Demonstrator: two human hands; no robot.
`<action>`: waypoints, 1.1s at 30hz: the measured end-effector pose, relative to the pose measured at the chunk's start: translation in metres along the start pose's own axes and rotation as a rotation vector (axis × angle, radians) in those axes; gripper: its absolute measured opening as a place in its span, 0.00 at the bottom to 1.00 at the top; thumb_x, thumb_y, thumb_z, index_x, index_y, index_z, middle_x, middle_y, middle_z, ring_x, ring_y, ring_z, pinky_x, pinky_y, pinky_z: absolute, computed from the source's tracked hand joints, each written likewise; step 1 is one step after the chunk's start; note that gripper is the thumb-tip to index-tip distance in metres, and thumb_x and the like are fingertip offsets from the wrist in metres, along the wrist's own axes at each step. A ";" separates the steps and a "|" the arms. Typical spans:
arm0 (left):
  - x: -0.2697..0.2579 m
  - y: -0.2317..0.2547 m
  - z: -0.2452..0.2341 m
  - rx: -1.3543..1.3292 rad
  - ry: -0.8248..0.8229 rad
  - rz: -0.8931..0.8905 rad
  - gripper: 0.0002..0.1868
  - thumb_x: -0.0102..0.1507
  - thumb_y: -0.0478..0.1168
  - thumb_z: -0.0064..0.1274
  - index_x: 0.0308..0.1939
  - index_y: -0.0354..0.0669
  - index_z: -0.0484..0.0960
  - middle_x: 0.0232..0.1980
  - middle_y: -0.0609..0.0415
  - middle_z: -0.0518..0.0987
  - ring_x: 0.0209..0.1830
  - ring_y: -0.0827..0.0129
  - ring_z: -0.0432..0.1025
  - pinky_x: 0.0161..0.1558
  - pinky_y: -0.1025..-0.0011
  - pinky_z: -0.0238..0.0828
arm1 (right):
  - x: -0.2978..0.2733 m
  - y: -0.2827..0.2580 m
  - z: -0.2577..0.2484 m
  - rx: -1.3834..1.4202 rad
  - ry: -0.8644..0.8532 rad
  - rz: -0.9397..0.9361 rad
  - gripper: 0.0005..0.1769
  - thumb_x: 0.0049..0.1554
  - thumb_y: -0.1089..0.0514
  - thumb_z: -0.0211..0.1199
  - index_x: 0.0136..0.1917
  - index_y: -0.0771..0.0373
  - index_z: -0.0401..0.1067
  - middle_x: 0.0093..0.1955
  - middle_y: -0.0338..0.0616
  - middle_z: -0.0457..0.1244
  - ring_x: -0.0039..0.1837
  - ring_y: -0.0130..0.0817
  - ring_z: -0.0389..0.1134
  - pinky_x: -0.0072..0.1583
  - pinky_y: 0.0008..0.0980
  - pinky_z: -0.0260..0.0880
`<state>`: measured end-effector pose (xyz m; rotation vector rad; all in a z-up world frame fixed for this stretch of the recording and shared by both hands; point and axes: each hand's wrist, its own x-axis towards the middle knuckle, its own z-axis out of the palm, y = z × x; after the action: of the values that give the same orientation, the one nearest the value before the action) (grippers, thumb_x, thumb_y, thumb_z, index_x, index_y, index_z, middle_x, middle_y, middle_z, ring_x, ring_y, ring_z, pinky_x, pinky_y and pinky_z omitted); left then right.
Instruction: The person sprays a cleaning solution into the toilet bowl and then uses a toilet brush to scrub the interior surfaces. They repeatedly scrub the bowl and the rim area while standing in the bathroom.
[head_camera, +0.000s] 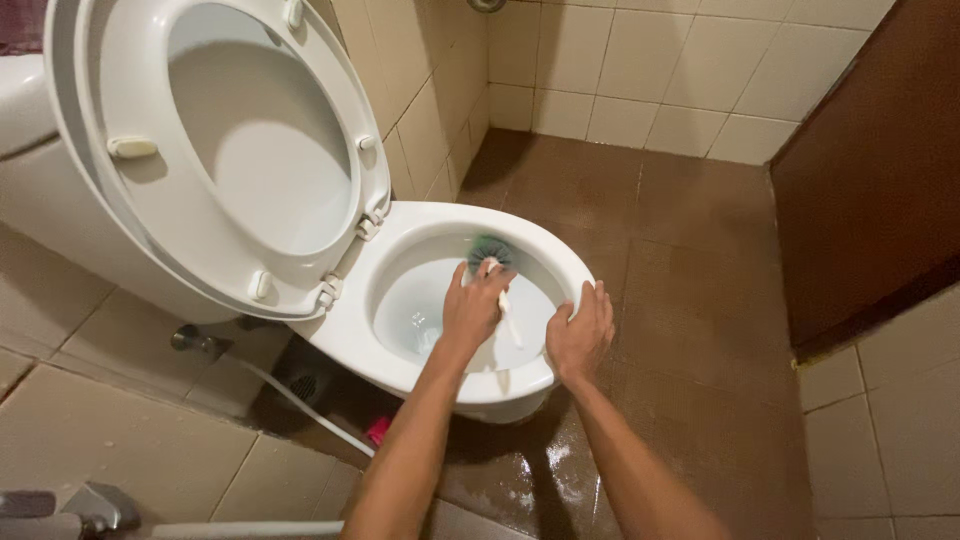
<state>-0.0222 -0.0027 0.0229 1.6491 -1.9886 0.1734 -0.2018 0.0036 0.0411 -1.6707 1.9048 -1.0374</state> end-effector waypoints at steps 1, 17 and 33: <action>0.002 -0.009 0.004 0.063 -0.012 0.048 0.25 0.58 0.30 0.47 0.58 0.52 0.83 0.62 0.49 0.82 0.69 0.55 0.70 0.74 0.47 0.51 | -0.002 0.000 -0.001 -0.010 -0.001 -0.004 0.31 0.61 0.55 0.50 0.75 0.67 0.60 0.81 0.57 0.50 0.83 0.54 0.45 0.78 0.59 0.41; -0.053 -0.070 -0.066 0.643 -0.298 -0.008 0.15 0.65 0.37 0.45 0.48 0.40 0.86 0.51 0.47 0.85 0.73 0.52 0.67 0.78 0.43 0.43 | 0.004 0.006 0.003 -0.037 -0.031 -0.036 0.35 0.58 0.55 0.55 0.76 0.68 0.57 0.81 0.60 0.49 0.82 0.55 0.44 0.78 0.61 0.36; -0.115 0.017 -0.112 -0.124 -0.131 -0.519 0.11 0.62 0.42 0.52 0.38 0.46 0.90 0.41 0.41 0.85 0.45 0.53 0.80 0.68 0.49 0.60 | -0.001 0.001 0.000 -0.031 -0.077 -0.021 0.36 0.57 0.56 0.55 0.77 0.67 0.57 0.83 0.58 0.45 0.83 0.56 0.41 0.78 0.61 0.38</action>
<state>0.0100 0.1495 0.0665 2.0671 -1.5532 -0.2502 -0.2027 0.0051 0.0401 -1.7260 1.8672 -0.9426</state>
